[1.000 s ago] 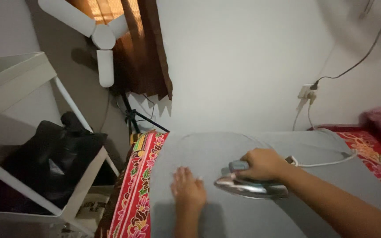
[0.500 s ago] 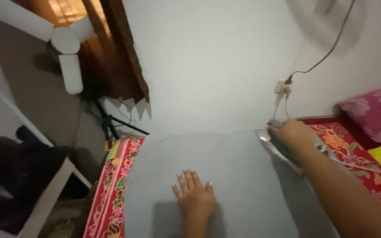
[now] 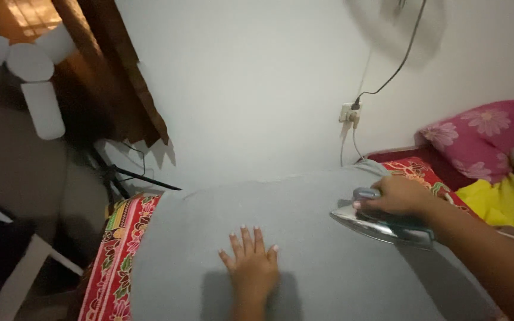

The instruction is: Iron and fold a grey t-shirt on a bed or floor surface.

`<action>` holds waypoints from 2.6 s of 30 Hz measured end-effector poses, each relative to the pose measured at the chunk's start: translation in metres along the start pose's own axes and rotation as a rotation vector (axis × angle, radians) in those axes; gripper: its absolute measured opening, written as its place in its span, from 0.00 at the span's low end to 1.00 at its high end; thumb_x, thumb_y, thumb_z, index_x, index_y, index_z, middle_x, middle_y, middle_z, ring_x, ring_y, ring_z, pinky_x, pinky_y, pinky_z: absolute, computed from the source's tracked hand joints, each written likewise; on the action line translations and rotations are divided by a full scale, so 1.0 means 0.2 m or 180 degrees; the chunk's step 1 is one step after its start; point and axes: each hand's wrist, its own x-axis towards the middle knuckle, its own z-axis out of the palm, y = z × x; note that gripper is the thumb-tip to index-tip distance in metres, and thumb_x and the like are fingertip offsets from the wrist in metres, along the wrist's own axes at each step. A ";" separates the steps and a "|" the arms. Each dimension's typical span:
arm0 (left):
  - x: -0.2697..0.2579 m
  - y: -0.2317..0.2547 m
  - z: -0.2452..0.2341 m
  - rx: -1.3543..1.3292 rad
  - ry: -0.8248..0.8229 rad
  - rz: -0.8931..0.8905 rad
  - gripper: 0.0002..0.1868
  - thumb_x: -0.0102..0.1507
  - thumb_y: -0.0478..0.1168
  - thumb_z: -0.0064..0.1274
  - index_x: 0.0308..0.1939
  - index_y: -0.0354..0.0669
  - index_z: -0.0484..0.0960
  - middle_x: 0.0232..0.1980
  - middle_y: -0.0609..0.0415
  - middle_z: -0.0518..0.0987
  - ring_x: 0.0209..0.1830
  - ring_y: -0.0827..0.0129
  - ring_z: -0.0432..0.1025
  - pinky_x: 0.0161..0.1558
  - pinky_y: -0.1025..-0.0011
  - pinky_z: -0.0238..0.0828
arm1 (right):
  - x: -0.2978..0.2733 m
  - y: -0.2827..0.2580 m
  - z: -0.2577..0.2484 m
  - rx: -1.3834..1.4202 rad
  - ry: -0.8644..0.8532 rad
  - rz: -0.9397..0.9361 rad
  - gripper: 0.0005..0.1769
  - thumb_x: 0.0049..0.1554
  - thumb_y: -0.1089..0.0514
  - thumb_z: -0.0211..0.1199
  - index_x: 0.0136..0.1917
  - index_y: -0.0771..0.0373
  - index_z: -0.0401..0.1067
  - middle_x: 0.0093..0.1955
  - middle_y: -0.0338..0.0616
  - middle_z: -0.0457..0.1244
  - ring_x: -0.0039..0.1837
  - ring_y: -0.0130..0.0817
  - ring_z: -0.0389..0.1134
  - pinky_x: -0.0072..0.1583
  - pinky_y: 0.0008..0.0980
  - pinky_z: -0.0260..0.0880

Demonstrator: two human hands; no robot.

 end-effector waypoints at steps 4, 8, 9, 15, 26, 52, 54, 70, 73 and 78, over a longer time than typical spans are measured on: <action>-0.01 0.01 -0.04 0.0050 -0.0066 -0.0030 0.38 0.70 0.62 0.28 0.79 0.50 0.46 0.83 0.44 0.40 0.82 0.44 0.32 0.73 0.32 0.25 | 0.00 0.14 -0.07 -0.0056 0.0038 0.0340 0.41 0.51 0.23 0.58 0.57 0.58 0.81 0.52 0.52 0.74 0.53 0.44 0.77 0.58 0.43 0.76; -0.02 0.03 -0.09 0.0162 -0.0229 -0.0105 0.38 0.71 0.62 0.28 0.80 0.51 0.46 0.84 0.45 0.41 0.84 0.45 0.33 0.74 0.33 0.27 | 0.07 0.31 -0.12 0.0212 0.0541 0.0916 0.40 0.57 0.26 0.57 0.56 0.63 0.84 0.53 0.60 0.74 0.55 0.51 0.76 0.60 0.46 0.73; -0.02 0.03 -0.09 0.0184 -0.0283 -0.0136 0.38 0.71 0.62 0.29 0.81 0.51 0.46 0.84 0.46 0.40 0.84 0.45 0.33 0.74 0.33 0.27 | 0.08 0.32 -0.14 0.0281 0.0634 0.1069 0.39 0.59 0.28 0.57 0.57 0.64 0.84 0.54 0.62 0.73 0.57 0.53 0.75 0.61 0.47 0.71; 0.06 -0.02 0.06 0.0182 -0.0132 -0.0149 0.36 0.71 0.58 0.31 0.80 0.51 0.47 0.84 0.47 0.40 0.83 0.45 0.31 0.74 0.35 0.24 | 0.08 0.26 -0.13 0.0488 0.0008 0.0725 0.37 0.55 0.31 0.63 0.64 0.60 0.77 0.58 0.58 0.71 0.59 0.50 0.74 0.62 0.47 0.72; 0.23 -0.22 0.28 -0.0699 0.0171 -0.0245 0.32 0.71 0.54 0.30 0.79 0.54 0.53 0.84 0.58 0.46 0.85 0.60 0.35 0.79 0.47 0.19 | -0.61 -0.36 0.08 -0.0431 -0.0708 -0.1315 0.32 0.50 0.28 0.65 0.54 0.53 0.81 0.45 0.50 0.73 0.47 0.43 0.74 0.52 0.42 0.73; 0.13 -0.09 0.13 -0.0208 -0.0366 -0.0340 0.38 0.69 0.63 0.29 0.81 0.59 0.46 0.85 0.51 0.36 0.85 0.51 0.27 0.76 0.43 0.15 | -0.27 0.15 0.06 -0.0465 -0.0294 -0.0313 0.42 0.47 0.21 0.61 0.61 0.52 0.78 0.48 0.50 0.74 0.49 0.41 0.77 0.55 0.40 0.76; 0.15 -0.12 0.18 -0.0123 -0.0334 -0.0276 0.39 0.69 0.63 0.29 0.81 0.59 0.45 0.85 0.51 0.36 0.85 0.51 0.27 0.76 0.41 0.16 | -0.04 0.20 0.08 -0.0191 0.0147 0.0000 0.38 0.52 0.25 0.60 0.64 0.50 0.77 0.53 0.49 0.73 0.52 0.41 0.76 0.58 0.40 0.75; 0.33 -0.31 0.42 -0.0699 0.0007 0.0159 0.36 0.70 0.64 0.22 0.80 0.57 0.51 0.85 0.53 0.42 0.85 0.50 0.32 0.76 0.37 0.24 | 0.02 -0.15 0.09 -0.0707 -0.0327 -0.0882 0.46 0.42 0.16 0.61 0.55 0.54 0.84 0.43 0.46 0.74 0.46 0.38 0.75 0.49 0.39 0.73; 0.38 -0.40 0.46 -0.1397 -0.0079 0.0128 0.37 0.69 0.65 0.19 0.80 0.59 0.51 0.85 0.57 0.44 0.85 0.55 0.34 0.77 0.41 0.22 | -0.15 -0.44 0.22 -0.0351 -0.0587 -0.1617 0.46 0.41 0.17 0.60 0.60 0.48 0.77 0.40 0.43 0.73 0.39 0.38 0.77 0.43 0.37 0.75; 0.27 -0.45 0.26 -0.2782 -0.0209 -0.0196 0.40 0.68 0.69 0.20 0.80 0.57 0.55 0.84 0.56 0.53 0.85 0.61 0.41 0.81 0.56 0.33 | -0.59 -0.80 0.22 -0.0558 -0.0434 -0.2579 0.36 0.44 0.24 0.68 0.47 0.57 0.83 0.35 0.53 0.70 0.41 0.50 0.71 0.45 0.47 0.69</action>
